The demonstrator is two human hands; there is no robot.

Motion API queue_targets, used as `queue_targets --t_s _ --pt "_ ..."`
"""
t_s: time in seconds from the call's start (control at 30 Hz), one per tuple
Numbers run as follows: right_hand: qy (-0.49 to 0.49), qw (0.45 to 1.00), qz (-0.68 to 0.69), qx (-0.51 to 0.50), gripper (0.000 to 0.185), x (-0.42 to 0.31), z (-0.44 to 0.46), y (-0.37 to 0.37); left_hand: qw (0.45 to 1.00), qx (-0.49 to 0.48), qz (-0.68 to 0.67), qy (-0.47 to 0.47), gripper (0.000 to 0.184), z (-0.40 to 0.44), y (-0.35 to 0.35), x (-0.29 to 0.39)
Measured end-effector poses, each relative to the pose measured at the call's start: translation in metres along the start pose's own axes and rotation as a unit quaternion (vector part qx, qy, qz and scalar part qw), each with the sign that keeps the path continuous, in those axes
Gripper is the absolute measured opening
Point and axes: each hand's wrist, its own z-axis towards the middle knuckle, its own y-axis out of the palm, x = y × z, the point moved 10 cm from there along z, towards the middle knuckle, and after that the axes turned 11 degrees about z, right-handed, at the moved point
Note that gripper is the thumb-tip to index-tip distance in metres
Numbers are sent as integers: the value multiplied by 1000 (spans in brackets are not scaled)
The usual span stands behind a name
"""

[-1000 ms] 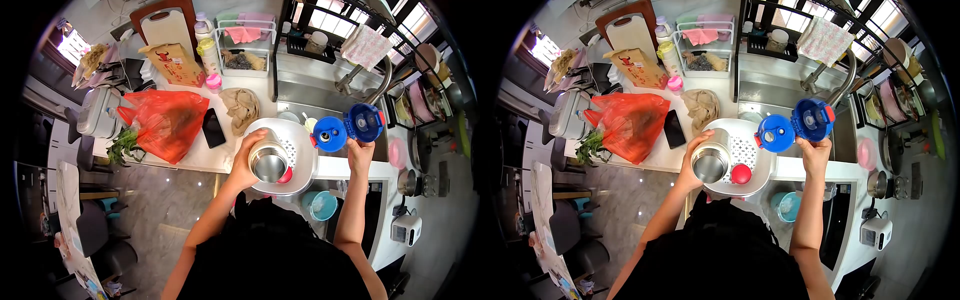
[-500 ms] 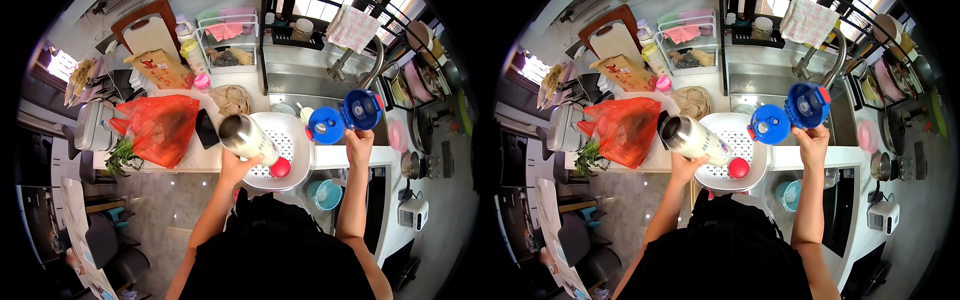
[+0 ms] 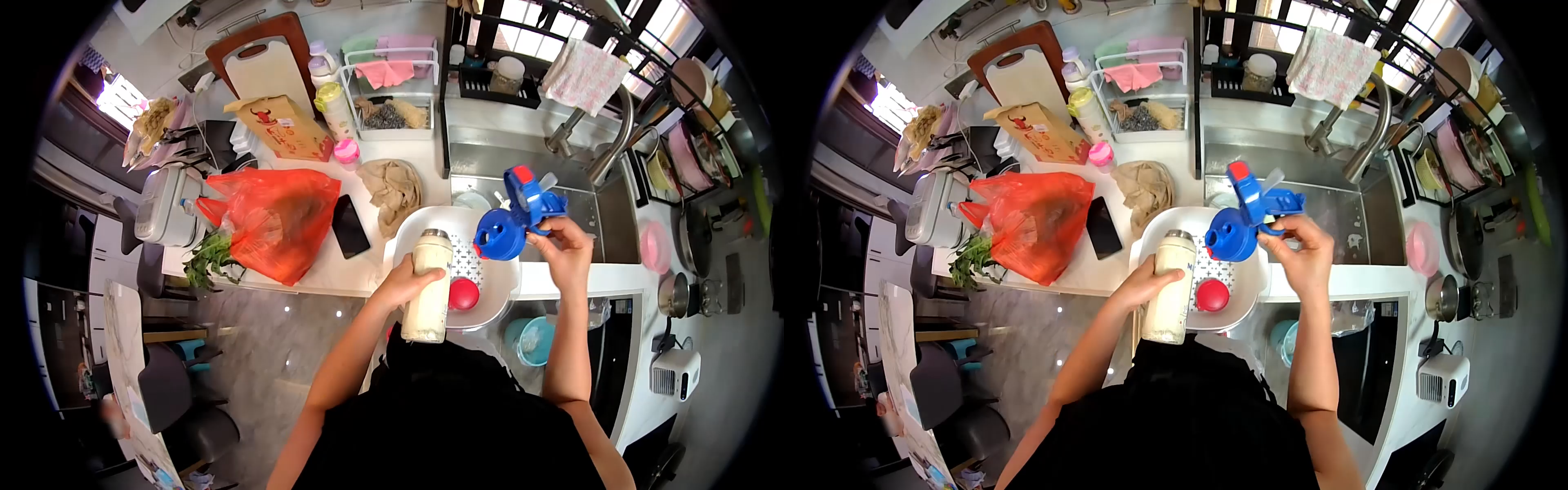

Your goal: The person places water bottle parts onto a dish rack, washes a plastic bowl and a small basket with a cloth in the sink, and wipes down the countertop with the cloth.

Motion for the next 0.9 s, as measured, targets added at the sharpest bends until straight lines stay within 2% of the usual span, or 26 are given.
queue_targets --t_s 0.03,0.1,0.13,0.17,0.2,0.23,0.3,0.33,0.43,0.47,0.5,0.53,0.57,0.6,0.67,0.77,0.83,0.9 --pt "-18 1000 -24 -2 19 -9 2 5 1000 0 0 7 74 2 -2 5" --pt "-40 999 -37 2 19 -11 2 7 995 16 94 -31 90 2 -8 8" --pt "-57 998 -39 -4 19 -12 1 9 995 15 94 -26 90 1 -8 17" --pt "-61 997 -42 -3 19 -12 0 12 978 17 204 -46 98 0 -9 22" --pt "-25 998 51 13 19 -4 -1 11 948 21 311 -67 107 -1 -10 25" --pt "11 989 144 28 19 5 -2 10 948 23 310 -63 107 3 -8 26" --pt "37 983 176 29 18 11 -2 10 923 -11 378 -75 107 13 -2 23" --pt "44 976 210 32 18 13 -2 11 913 -8 399 -83 102 14 -1 24" --pt "55 961 268 32 17 20 -3 11 898 -5 438 -37 93 18 -2 31" --pt "56 958 280 32 17 18 -4 12 910 84 399 75 87 17 -8 48" --pt "59 953 295 30 16 20 -4 14 908 84 403 81 87 10 -13 62" --pt "65 951 302 26 16 21 -5 17 929 138 261 223 89 -21 -25 109" --pt "73 948 309 22 16 22 -7 20 912 183 105 352 91 -59 -42 146" --pt "86 944 318 18 16 27 -11 25 913 179 107 351 91 -72 -41 162" --pt "108 942 317 2 16 31 -17 39 865 232 67 440 94 -106 -46 200" --pt "98 952 291 -15 15 23 -20 52 870 214 68 440 94 -92 -39 192" --pt "87 954 287 -25 15 16 -15 52 865 214 93 444 100 -92 -39 194" --pt "-15 977 199 -74 14 -13 -8 56 881 202 -18 426 113 -92 -47 190"
